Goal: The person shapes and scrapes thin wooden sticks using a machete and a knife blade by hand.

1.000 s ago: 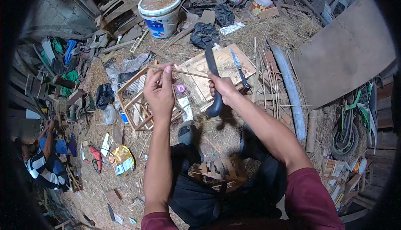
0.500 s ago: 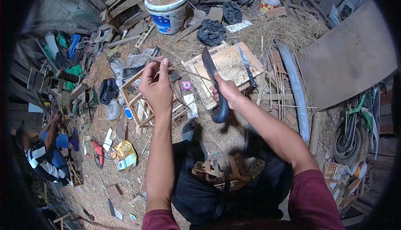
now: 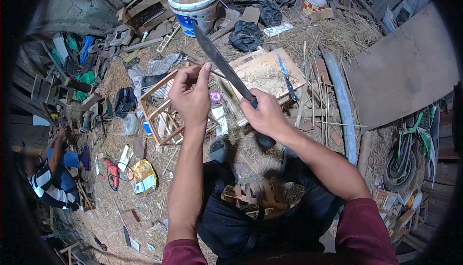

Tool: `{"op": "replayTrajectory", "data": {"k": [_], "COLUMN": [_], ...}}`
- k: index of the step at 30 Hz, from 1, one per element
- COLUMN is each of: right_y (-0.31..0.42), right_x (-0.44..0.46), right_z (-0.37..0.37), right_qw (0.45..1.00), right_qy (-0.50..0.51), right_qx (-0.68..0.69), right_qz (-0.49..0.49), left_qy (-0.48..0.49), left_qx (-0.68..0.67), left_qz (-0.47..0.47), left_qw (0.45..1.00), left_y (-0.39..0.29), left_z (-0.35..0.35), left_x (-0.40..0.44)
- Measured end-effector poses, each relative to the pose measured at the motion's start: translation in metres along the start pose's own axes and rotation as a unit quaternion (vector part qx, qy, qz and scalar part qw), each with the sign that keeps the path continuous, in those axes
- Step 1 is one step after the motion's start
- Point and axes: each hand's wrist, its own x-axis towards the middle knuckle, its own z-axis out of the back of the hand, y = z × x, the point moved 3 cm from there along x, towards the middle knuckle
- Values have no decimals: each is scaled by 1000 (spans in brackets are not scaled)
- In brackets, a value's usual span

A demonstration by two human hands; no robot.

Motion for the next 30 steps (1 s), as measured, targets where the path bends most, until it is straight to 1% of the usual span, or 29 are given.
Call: {"op": "replayTrajectory", "data": {"k": [2,3,5,7,9,12,15,16,19,22,23,26,29,30], "right_y": [12,19,39,40,34,44,37,32,30,35,26,9,27,18], "right_x": [-4,-5,-10,-13,-13,-17,-18,-15,-10,-13,-11,-3,-10,-10], "right_z": [4,7,15,17,16,20,14,14,15,12,11,5,5,2], "right_qw": [1000,1000,1000,1000,999,1000,998,998,998,994,995,997,997,996], "right_qy": [-18,-26,-28,-28,-27,-9,-59,-48,-27,-71,-45,-21,-40,-30], "right_qx": [5,8,3,-8,-24,-9,-18,-31,-54,-39,-81,-75,-47,-79], "right_qz": [9,13,13,9,4,-14,29,18,-11,71,35,-10,52,35], "left_qy": [13,15,6,7,6,8,9,9,5,5,5,-2,-5,-3], "left_qx": [29,-1,20,53,41,40,63,69,57,61,62,43,40,44], "left_qz": [0,-23,-70,-108,-106,-98,-110,-122,-108,-99,-102,-100,-83,-76], "left_qw": [1000,1000,997,993,994,994,992,990,992,993,993,994,996,996], "left_y": [-9,-11,-15,-23,-23,-25,-30,-33,-26,-26,-25,-18,-15,-15], "left_z": [-5,-10,-22,-27,-28,-32,-33,-34,-32,-31,-31,-28,-23,-22], "left_x": [-7,-10,-16,-21,-22,-23,-27,-26,-24,-22,-22,-21,-18,-18]}}
